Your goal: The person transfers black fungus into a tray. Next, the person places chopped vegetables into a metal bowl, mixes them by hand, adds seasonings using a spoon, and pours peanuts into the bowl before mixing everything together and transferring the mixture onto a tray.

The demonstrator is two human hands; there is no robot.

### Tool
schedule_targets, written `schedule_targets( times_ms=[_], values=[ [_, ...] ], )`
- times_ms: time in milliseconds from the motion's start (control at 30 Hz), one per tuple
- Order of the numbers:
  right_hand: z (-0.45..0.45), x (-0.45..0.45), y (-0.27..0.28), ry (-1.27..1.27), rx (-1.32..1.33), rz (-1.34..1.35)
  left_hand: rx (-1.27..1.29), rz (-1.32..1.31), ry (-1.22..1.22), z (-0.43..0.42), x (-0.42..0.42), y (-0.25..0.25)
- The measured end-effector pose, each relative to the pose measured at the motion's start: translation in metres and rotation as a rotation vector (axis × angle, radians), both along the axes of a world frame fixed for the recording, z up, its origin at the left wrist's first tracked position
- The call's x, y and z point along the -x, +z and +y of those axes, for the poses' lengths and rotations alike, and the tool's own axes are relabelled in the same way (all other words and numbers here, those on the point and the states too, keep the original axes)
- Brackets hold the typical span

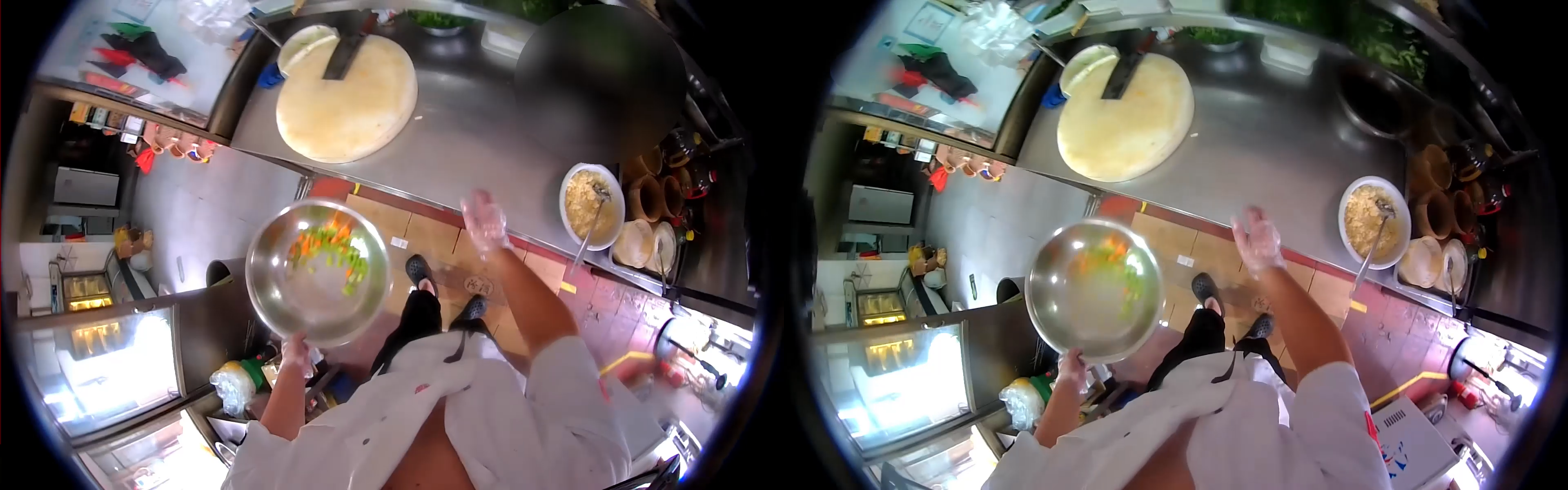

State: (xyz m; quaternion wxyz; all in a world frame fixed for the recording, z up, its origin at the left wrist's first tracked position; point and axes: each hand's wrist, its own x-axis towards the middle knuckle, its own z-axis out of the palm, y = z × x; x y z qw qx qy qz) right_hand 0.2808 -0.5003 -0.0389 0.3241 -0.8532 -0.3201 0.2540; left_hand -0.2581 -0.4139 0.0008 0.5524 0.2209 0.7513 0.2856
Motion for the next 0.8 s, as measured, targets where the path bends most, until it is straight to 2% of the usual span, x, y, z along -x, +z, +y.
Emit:
schedule_targets(
  times_ms=[33, 67, 100, 133, 200, 233, 267, 300, 367, 467, 533, 667, 767, 800],
  values=[
    [-0.023, 0.008, -0.006, 0.044, -0.018, -0.001, 0.041, 0.213, -0.233, -0.001, -0.031, 0.021],
    [-0.055, 0.022, -0.058, 0.046, -0.27, 0.046, 0.033, 0.269, -0.38, 0.002, -0.045, 0.017],
    [-0.091, 0.034, -0.072, 0.088, -0.33, -0.013, 0.015, 0.329, -0.522, 0.005, -0.058, 0.013],
    [-0.128, 0.046, -0.086, 0.13, -0.389, -0.074, -0.016, 0.189, -0.506, 0.011, -0.08, 0.004],
    [-0.199, 0.07, -0.049, 0.01, 0.051, 0.063, -0.018, -0.13, -0.395, 0.015, -0.141, -0.005],
    [-0.242, 0.083, -0.072, -0.106, 0.144, 0.156, 0.013, -0.211, -0.317, 0.017, -0.172, -0.02],
    [-0.272, 0.095, -0.032, -0.16, 0.284, 0.219, 0.046, -0.291, -0.238, 0.019, -0.205, -0.035],
    [-0.345, 0.1, -0.138, 0.394, 0.564, -0.168, 0.043, -0.345, -0.249, 0.013, -0.244, -0.015],
    [-0.43, 0.122, -0.138, 0.308, 0.756, 0.071, 0.042, -0.44, -0.258, -0.011, -0.309, 0.043],
    [-0.507, 0.152, -0.126, 0.071, 0.849, 0.303, 0.143, -0.468, -0.303, -0.001, -0.368, -0.007],
    [-0.525, 0.163, -0.116, -0.095, 0.85, 0.412, 0.127, -0.423, -0.351, -0.005, -0.395, -0.034],
    [-0.486, 0.154, -0.101, -0.345, 0.799, 0.536, 0.404, -0.56, -0.923, 0.014, -0.374, -0.012],
    [-0.436, 0.148, -0.102, -0.457, 0.735, 0.568, 0.498, -0.468, -1.387, 0.08, -0.35, 0.011],
    [-0.416, 0.147, -0.102, -0.49, 0.715, 0.572, 0.418, -0.47, -1.433, 0.115, -0.349, 0.015]
  ],
)
